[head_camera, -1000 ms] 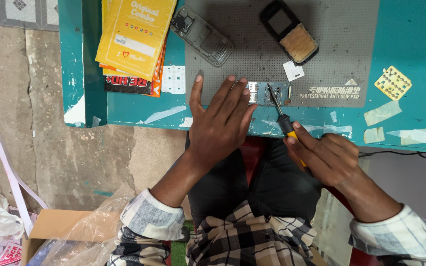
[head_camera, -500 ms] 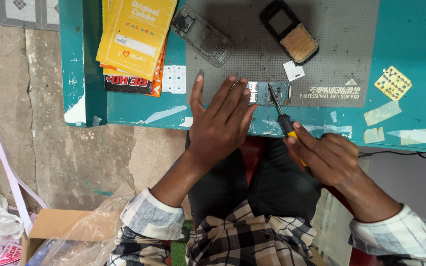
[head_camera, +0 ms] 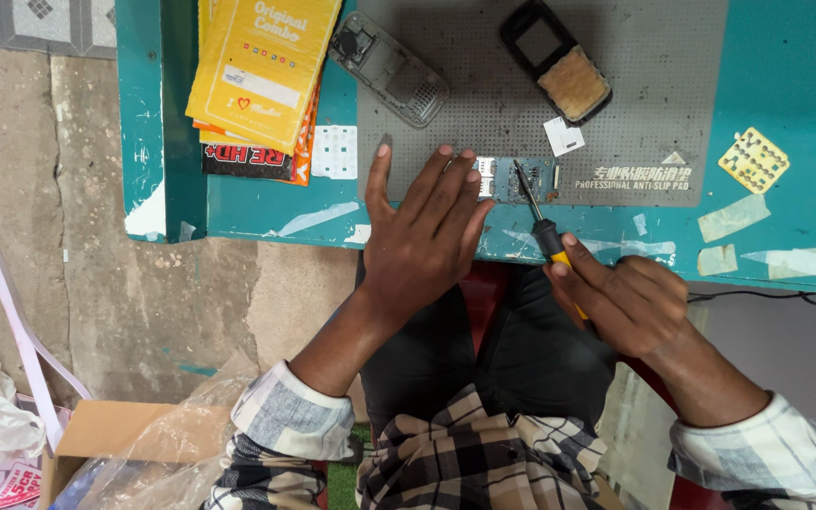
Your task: The person uses a screwdriver to work on a small electronic component placed on a workbench. They hold the component steady with one hand while manipulating it with the screwdriver in the other hand.
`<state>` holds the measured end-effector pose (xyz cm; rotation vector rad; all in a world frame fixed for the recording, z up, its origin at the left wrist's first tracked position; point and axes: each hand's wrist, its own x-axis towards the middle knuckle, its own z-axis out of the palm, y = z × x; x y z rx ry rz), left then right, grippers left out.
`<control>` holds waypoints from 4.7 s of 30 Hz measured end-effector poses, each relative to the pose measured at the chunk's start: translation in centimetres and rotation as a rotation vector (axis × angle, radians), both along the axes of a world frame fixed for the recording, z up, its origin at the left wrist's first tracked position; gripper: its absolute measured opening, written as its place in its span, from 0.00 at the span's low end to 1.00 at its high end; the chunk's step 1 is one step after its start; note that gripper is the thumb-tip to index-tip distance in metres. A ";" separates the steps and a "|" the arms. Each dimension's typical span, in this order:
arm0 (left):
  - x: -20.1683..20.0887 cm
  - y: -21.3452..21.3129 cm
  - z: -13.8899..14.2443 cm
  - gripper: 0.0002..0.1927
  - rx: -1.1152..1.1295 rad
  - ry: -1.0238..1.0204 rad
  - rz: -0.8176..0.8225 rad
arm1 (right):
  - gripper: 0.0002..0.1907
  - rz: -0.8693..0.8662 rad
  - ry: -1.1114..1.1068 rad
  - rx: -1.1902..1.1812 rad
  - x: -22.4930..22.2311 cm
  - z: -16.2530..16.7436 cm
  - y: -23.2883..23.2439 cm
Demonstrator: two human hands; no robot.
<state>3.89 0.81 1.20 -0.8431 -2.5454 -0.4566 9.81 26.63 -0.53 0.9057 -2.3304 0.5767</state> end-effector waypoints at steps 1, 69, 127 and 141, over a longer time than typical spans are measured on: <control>0.0 0.0 0.0 0.13 0.000 0.003 0.000 | 0.09 0.000 -0.001 -0.003 0.0 0.0 0.0; 0.0 0.0 0.2 0.14 0.023 -0.010 -0.008 | 0.11 -0.004 -0.017 0.008 0.3 -0.5 0.3; -1.5 1.1 1.6 0.12 0.086 0.084 0.002 | 0.10 0.002 0.088 -0.133 -2.2 0.6 -0.5; -1.5 1.2 2.0 0.13 0.063 0.079 0.014 | 0.11 0.015 0.066 -0.133 -2.2 1.2 -0.5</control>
